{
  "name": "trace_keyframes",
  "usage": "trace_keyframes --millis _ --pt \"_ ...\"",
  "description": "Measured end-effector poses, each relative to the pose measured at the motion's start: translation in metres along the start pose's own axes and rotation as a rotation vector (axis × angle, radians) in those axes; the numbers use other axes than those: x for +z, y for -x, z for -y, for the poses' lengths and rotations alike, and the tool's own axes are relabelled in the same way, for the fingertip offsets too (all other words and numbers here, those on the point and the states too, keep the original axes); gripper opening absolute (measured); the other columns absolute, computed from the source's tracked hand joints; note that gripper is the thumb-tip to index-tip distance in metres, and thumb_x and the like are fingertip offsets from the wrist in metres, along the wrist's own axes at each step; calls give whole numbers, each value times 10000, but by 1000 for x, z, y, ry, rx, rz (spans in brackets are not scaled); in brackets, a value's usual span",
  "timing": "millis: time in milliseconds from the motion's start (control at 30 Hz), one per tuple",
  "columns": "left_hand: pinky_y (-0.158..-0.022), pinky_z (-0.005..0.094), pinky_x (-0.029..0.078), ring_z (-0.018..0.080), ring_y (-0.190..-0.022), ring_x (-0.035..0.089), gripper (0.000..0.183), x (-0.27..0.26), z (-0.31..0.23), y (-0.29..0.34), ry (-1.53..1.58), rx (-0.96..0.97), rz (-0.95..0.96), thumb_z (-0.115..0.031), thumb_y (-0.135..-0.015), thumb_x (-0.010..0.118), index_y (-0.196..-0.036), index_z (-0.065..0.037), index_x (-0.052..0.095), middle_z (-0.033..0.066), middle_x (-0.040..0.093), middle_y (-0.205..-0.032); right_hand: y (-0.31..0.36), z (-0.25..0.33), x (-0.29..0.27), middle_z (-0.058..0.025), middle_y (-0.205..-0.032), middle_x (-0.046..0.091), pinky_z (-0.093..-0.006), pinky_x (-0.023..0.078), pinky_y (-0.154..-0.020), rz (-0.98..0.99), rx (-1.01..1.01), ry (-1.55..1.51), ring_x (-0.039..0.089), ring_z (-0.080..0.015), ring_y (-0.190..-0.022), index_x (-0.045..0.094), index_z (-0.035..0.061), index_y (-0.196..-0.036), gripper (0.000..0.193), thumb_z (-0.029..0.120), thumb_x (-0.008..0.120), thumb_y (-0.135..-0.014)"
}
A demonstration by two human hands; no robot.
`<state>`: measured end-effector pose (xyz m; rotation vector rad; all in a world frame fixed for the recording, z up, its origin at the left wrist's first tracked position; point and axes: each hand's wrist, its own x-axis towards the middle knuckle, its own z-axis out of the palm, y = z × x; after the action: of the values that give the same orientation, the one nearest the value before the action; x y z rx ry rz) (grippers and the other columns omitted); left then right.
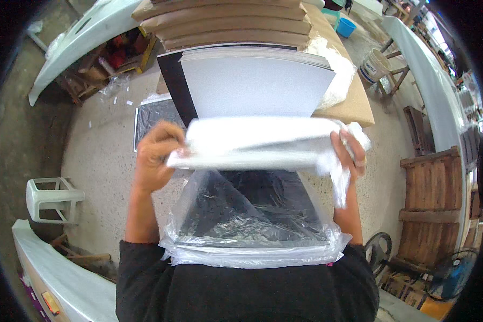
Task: The person wraps individual black panels in plastic sheets and then inserts the wrapped panels into larger plastic bags.
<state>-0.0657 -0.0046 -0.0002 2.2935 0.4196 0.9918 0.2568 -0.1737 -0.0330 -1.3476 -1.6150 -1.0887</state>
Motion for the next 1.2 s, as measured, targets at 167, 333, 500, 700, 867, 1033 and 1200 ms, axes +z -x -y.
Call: trace_keyframes --millis 167,333,500,700,867,1033,1200 --pt "-671 270 439 144 -731 545 231 0 28 -22 461 -541 192 -204 -705 652 -851 -35 594 45 564 -800 63 -41 -1 -54 -807 565 -246 473 -635 199 1081 -1315 561 -120 -704 533 44 -939 242 192 591 -757" --pt "-801 318 441 44 -526 391 80 62 165 57 1496 -939 78 -158 -792 553 -853 -134 508 -46 491 -706 141 -12 76 -57 -810 560 -247 451 -637 334 1572 -1530 543 -126 -700 510 25 -986 295 225 570 -777" --pt "-804 244 425 42 -568 428 143 114 175 113 996 -966 245 -176 -806 553 -921 -103 510 -52 491 -720 196 -5 88 -66 -827 560 -248 437 -643 792 1438 -808 530 -124 -704 519 17 -979 300 232 572 -776" --pt "-633 263 431 126 -746 544 242 130 260 145 375 -913 248 -218 -775 572 -905 -13 572 47 600 -829 163 -58 81 -77 -847 561 -249 420 -651 1048 719 -219 514 -122 -710 529 8 -970 307 240 575 -775" --pt "-571 279 452 125 -612 547 228 30 89 -21 239 -768 836 -221 -722 623 -817 -14 614 56 607 -698 -16 -44 -22 -114 -895 573 -276 419 -717 506 1021 -1288 537 -157 -816 522 -10 -968 299 256 484 -838" --pt "-575 217 404 82 -614 503 188 74 -42 -88 506 -76 222 -216 -791 582 -798 -28 596 12 567 -677 -85 37 32 -213 -1287 306 -369 361 -909 399 1088 -1912 400 -269 -1117 266 74 -1274 584 485 283 -859" --pt "-549 200 365 49 -614 438 157 100 -35 -85 561 -439 32 -177 -795 593 -773 -21 591 -19 530 -641 -66 35 49 -135 -1152 464 -341 389 -895 351 1346 -1988 467 -217 -1048 348 27 -1201 434 252 467 -849"
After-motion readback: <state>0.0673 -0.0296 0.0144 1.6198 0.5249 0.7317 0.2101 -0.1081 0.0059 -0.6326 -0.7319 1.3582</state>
